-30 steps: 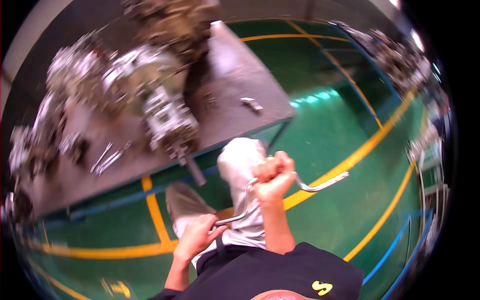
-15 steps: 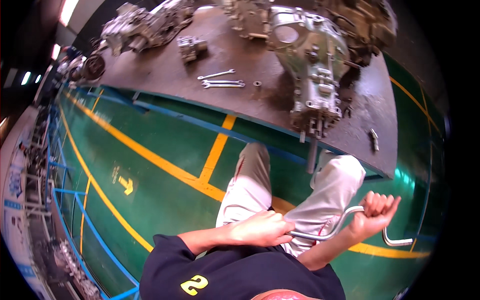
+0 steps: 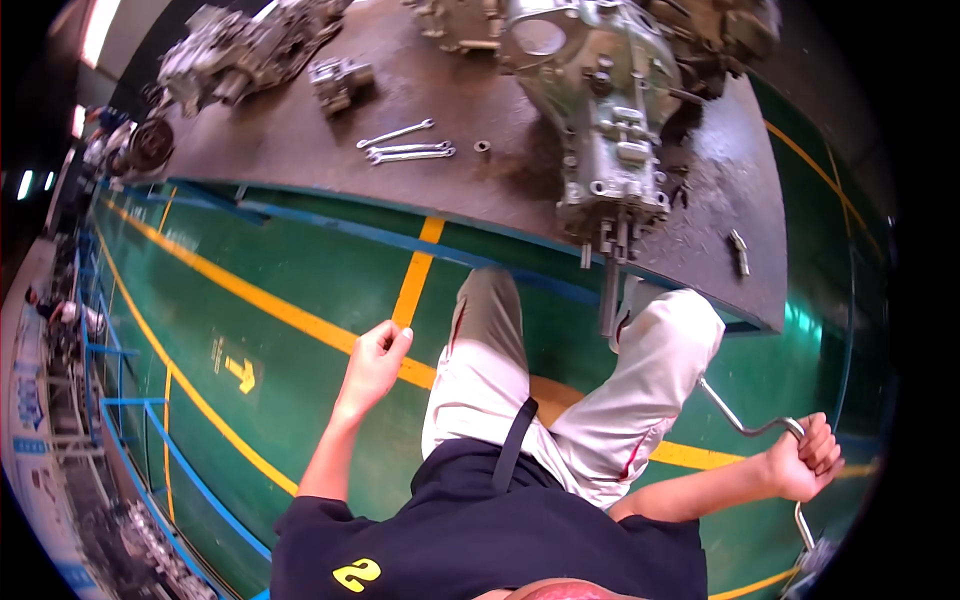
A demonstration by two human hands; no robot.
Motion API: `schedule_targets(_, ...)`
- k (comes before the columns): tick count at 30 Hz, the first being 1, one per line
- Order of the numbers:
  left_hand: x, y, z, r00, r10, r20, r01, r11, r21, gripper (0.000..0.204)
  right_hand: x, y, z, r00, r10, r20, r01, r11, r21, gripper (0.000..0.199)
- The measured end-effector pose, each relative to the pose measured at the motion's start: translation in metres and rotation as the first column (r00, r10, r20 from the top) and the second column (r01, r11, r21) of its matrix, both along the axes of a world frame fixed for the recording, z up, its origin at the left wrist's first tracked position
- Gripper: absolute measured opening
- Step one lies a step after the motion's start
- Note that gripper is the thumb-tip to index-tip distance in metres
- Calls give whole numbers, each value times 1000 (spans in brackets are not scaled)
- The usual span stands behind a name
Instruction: The person assembles a transmission casing by placing the housing onto the gearbox assembly, aligning the components, and inserting bolts into the casing by hand.
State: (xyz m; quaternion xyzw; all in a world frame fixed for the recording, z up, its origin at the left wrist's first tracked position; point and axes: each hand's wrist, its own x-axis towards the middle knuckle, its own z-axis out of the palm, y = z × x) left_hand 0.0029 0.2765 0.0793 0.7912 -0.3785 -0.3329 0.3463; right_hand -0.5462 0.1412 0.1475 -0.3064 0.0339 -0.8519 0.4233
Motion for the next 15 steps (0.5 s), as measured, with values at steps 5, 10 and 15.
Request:
schedule_targets(5,7,-59,-11,957,-57,-284,14,989,-150,9,16,13,31,993,-101,-52,97,992,-82,41)
schedule_targets(10,32,-133,-8,794,-92,-601,-60,972,-229,36,38,11,55,855,-455,-251,495,859,129,41)
schedule_targets(15,42,-201,-14,883,-190,-430,64,955,-291,44,52,12,-7,533,-246,-810,718,638,278,40)
